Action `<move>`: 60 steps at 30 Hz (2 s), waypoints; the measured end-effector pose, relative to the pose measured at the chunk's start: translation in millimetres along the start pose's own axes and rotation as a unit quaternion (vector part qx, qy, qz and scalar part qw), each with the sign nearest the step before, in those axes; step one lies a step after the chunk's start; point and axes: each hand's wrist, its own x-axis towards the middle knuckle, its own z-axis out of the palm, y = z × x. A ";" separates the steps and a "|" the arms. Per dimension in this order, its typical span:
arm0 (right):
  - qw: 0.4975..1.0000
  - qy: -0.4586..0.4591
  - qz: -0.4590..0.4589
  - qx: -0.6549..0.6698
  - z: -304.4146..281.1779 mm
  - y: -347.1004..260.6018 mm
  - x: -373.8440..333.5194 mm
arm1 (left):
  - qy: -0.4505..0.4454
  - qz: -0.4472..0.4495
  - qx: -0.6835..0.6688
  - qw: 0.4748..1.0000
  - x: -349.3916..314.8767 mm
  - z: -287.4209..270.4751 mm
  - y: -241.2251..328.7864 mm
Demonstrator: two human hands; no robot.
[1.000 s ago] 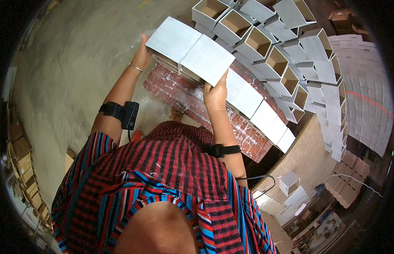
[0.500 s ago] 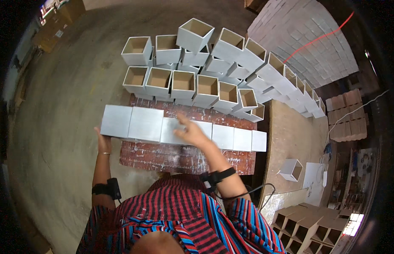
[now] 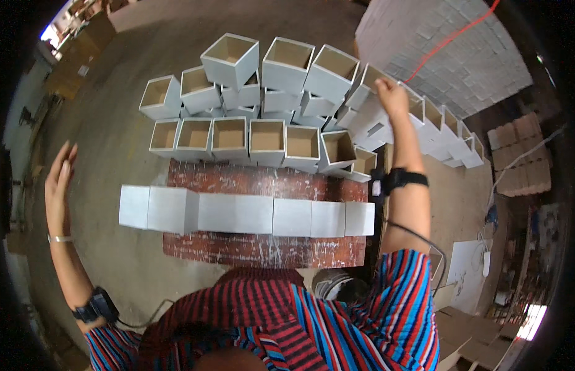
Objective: The recorder is seen organizing and stacking small white wooden boxes or drawer units onto a larger wooden structure.
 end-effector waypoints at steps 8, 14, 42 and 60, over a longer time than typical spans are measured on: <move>0.993 -0.042 -0.072 -0.085 22.3 -3.3 75.1 | -0.133 0.061 0.095 0.985 79.7 69.8 63.8; 0.981 -0.089 0.010 -0.174 23.2 23.6 77.8 | -0.191 0.108 0.095 0.971 130.6 182.9 85.4; 0.977 -0.087 0.030 -0.190 -16.7 49.0 54.7 | -0.116 0.065 0.289 0.948 247.9 346.6 105.0; 0.956 -0.076 0.118 -0.258 -18.6 7.1 40.0 | -0.162 0.119 0.205 0.958 223.4 378.1 133.1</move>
